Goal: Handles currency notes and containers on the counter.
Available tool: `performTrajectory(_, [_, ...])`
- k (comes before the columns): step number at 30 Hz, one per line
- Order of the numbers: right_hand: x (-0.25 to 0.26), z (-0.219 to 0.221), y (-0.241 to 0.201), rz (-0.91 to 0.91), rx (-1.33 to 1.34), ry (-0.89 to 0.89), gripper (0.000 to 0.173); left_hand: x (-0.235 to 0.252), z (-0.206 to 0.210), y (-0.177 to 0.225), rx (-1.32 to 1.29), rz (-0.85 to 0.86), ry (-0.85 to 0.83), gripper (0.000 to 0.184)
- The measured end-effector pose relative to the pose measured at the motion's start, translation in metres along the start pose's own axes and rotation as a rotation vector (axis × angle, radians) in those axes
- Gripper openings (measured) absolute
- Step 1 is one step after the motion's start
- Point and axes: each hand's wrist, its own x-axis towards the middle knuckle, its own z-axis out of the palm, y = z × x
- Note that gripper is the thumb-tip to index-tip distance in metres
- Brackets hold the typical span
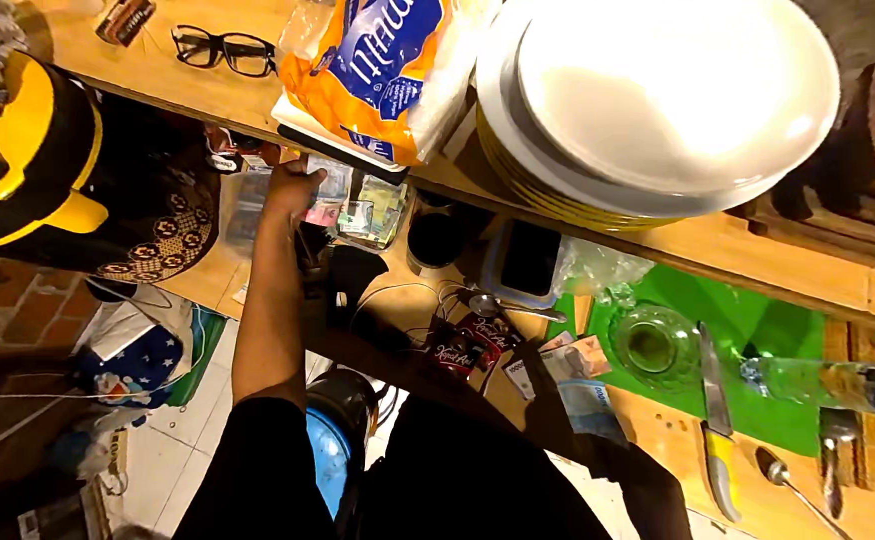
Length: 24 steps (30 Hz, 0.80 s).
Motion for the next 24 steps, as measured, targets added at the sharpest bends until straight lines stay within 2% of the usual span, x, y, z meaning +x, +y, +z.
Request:
performTrajectory(5, [-0.001, 0.003, -0.004, 0.01, 0.015, -0.006, 0.02, -0.003, -0.02, -0.011, -0.064, -0.04, 0.1, 0.03])
performTrajectory(8, [0.0, 0.002, -0.002, -0.003, 0.0, -0.01, 0.02, -0.008, -0.019, -0.01, -0.059, -0.045, 0.096, 0.027])
performTrajectory(12, [0.002, 0.006, -0.006, 0.011, 0.009, -0.004, 0.019, -0.015, 0.009, -0.004, -0.046, -0.02, 0.036, 0.035])
performTrajectory(17, [0.002, 0.009, -0.003, -0.027, 0.03, -0.043, 0.022, 0.001, 0.052, -0.009, 0.001, 0.0, -0.042, 0.048])
performTrajectory(18, [-0.001, 0.011, -0.019, -0.007, 0.029, -0.045, 0.021, 0.003, 0.056, -0.009, 0.029, -0.006, -0.06, 0.049])
performTrajectory(19, [-0.006, 0.016, -0.053, 0.053, 0.026, -0.04, 0.019, 0.004, 0.057, -0.009, 0.055, 0.001, -0.073, 0.046])
performTrajectory(21, [-0.017, 0.035, -0.157, 0.242, -0.005, -0.039, 0.014, 0.003, 0.055, -0.006, 0.088, 0.019, -0.092, 0.038])
performTrajectory(24, [-0.016, 0.055, -0.245, 0.26, -0.108, -0.162, 0.016, 0.0, 0.049, -0.003, 0.092, 0.026, -0.109, 0.033])
